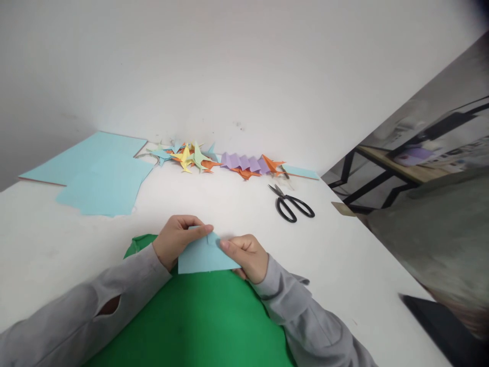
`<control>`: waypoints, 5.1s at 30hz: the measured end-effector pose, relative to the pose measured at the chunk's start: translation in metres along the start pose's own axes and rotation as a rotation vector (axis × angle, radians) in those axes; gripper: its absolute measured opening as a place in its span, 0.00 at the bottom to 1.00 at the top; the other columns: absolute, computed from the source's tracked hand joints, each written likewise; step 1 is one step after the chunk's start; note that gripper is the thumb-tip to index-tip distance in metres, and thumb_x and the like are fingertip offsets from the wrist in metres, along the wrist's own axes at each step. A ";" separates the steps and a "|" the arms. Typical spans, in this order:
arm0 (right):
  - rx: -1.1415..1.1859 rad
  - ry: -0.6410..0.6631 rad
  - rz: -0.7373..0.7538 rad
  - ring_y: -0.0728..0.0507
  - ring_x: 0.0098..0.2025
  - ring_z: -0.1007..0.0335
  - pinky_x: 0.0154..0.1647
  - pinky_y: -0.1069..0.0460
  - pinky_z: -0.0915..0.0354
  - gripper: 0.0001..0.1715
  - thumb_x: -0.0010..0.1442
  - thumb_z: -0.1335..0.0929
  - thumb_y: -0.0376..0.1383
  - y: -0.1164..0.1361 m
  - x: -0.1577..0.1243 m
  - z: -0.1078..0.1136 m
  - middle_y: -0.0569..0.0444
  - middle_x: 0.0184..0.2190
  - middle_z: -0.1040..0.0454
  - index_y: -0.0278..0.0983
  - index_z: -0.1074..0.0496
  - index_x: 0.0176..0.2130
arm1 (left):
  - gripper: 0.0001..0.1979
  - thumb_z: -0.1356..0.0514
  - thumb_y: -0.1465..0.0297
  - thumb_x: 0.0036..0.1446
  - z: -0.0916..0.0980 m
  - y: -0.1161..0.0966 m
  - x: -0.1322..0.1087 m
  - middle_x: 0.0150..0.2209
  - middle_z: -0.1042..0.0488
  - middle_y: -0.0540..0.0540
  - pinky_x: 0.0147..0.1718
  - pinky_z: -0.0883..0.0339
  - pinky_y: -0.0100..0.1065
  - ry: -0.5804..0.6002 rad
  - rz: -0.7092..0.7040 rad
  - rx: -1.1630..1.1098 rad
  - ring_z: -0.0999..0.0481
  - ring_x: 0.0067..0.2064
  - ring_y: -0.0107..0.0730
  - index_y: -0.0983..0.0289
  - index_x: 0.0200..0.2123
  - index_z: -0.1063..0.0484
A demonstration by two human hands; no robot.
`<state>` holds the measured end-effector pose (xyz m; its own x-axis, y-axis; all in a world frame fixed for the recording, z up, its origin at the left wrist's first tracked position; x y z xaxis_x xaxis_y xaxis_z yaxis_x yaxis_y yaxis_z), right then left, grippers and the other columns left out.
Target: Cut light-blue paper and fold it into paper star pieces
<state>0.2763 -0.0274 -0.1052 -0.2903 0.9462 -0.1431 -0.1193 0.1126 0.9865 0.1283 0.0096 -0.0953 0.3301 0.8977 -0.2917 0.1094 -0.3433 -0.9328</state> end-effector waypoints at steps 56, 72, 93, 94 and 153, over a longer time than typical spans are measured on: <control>0.135 -0.227 -0.051 0.55 0.14 0.54 0.15 0.57 0.57 0.23 0.40 0.29 0.51 -0.007 0.010 0.002 0.65 0.11 0.45 0.35 0.35 0.21 | 0.13 0.44 0.66 0.52 -0.008 -0.002 -0.012 0.37 0.22 0.53 0.37 0.33 0.34 -0.046 -0.438 0.658 0.25 0.37 0.38 0.62 0.37 0.23; 0.174 -0.240 -0.042 0.54 0.14 0.50 0.15 0.57 0.51 0.20 0.40 0.29 0.48 -0.012 0.013 0.004 0.64 0.11 0.41 0.35 0.33 0.23 | 0.15 0.47 0.62 0.54 -0.010 -0.005 -0.017 0.22 0.28 0.49 0.24 0.34 0.29 0.060 -0.354 0.664 0.28 0.24 0.31 0.62 0.36 0.23; 0.124 -0.188 0.025 0.53 0.19 0.49 0.18 0.55 0.53 0.20 0.44 0.31 0.50 0.001 0.008 0.001 0.60 0.15 0.38 0.35 0.30 0.23 | 0.14 0.35 0.61 0.39 -0.008 0.007 -0.007 0.21 0.27 0.51 0.25 0.43 0.30 0.121 0.040 0.274 0.34 0.24 0.28 0.67 0.25 0.24; 0.118 -0.192 0.027 0.53 0.19 0.49 0.18 0.55 0.53 0.19 0.45 0.31 0.49 0.001 0.008 0.002 0.60 0.15 0.38 0.35 0.30 0.23 | 0.14 0.35 0.60 0.39 -0.008 0.007 -0.007 0.20 0.29 0.49 0.23 0.45 0.29 0.121 0.045 0.279 0.36 0.23 0.26 0.67 0.24 0.24; 0.198 -0.269 0.006 0.55 0.13 0.52 0.13 0.57 0.55 0.21 0.39 0.28 0.50 -0.011 0.011 0.003 0.63 0.10 0.40 0.34 0.31 0.21 | 0.11 0.40 0.69 0.47 -0.013 -0.002 -0.021 0.27 0.22 0.54 0.26 0.33 0.30 -0.110 -0.497 0.790 0.26 0.27 0.31 0.65 0.34 0.22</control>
<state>0.2769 -0.0172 -0.1175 -0.0266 0.9902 -0.1372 0.0765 0.1389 0.9873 0.1331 -0.0126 -0.0849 0.3219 0.9259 0.1979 -0.4668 0.3370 -0.8176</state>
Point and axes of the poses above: each hand's wrist, its own x-axis towards the middle knuckle, its own z-axis out of the back of the hand, y = z × x, the point moved 3 cm from there along x, towards the middle knuckle
